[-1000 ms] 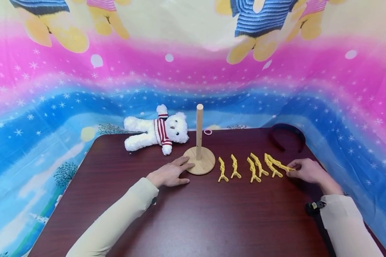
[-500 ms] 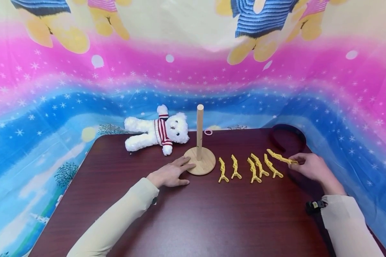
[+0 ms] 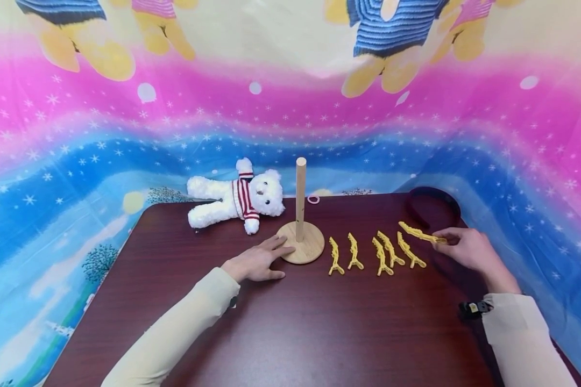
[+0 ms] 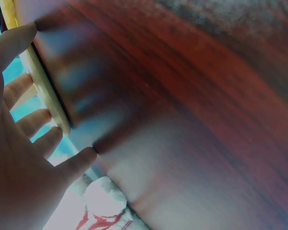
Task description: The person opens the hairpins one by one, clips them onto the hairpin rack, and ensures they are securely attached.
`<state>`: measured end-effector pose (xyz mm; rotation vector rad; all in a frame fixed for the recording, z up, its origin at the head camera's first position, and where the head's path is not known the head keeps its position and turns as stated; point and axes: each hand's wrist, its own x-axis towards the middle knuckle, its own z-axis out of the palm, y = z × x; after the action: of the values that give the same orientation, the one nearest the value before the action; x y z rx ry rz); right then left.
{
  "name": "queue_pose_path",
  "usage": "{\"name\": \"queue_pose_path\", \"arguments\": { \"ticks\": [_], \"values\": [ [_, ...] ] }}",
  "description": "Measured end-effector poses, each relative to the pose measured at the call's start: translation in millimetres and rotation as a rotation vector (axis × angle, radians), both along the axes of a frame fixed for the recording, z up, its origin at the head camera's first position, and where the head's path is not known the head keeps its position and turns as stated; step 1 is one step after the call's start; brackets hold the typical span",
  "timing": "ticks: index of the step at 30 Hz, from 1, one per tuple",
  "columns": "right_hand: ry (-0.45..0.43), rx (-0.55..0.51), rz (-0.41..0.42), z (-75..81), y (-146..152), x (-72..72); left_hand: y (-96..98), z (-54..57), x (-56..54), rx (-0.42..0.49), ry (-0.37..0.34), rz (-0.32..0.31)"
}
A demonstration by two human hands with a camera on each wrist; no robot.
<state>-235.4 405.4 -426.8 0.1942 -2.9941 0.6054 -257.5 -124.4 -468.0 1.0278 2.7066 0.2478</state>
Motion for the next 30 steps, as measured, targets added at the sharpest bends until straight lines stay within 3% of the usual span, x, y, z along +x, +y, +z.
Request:
{"name": "queue_pose_path", "arguments": {
  "ticks": [15, 30],
  "values": [
    [0.048, -0.108, 0.061, 1.4, -33.3, -6.9, 0.9, 3.0, 0.4, 0.015, -0.004, -0.007],
    [0.033, -0.163, 0.118, 3.8, -78.0, -9.6, 2.0, 3.2, 1.3, 0.021, -0.014, -0.001]
  ]
}}
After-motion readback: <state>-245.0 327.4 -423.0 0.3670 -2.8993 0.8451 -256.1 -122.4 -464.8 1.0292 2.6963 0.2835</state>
